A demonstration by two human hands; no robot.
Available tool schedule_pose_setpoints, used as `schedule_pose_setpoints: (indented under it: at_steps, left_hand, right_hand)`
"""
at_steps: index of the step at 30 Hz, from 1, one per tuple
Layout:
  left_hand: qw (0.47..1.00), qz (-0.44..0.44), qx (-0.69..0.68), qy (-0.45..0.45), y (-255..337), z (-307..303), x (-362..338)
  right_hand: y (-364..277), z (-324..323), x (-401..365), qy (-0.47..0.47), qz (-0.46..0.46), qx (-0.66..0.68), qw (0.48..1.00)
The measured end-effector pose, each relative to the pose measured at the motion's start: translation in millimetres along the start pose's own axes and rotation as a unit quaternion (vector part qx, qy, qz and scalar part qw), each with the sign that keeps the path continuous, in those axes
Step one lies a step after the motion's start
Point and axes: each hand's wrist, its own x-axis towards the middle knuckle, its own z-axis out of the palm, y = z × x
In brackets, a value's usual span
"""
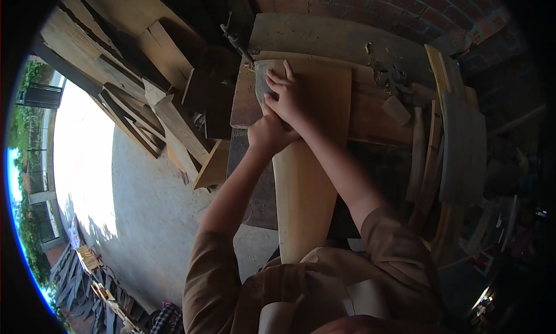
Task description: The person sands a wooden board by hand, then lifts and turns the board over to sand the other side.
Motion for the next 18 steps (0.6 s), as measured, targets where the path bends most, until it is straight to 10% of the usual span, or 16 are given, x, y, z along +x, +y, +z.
schedule_pose_setpoints:
  at_steps: [3,6,8,18]
  left_hand:
    - [0.997,-0.02,0.031,-0.066,3,-26,96]
    - [0.996,-0.049,0.042,0.061,8,-24,91]
    - [0.999,-0.027,0.038,0.015,11,-28,60]
    - [0.994,-0.054,-0.024,-0.096,-6,52,-213]
  right_hand:
    - [50,19,84,-0.02,-0.012,0.029,0.999]
    - [49,23,98,-0.068,-0.007,-0.042,0.997]
    - [27,14,66,0.006,0.065,-0.119,0.991]
    - [-150,-76,-158,-0.306,0.28,-0.212,0.885]
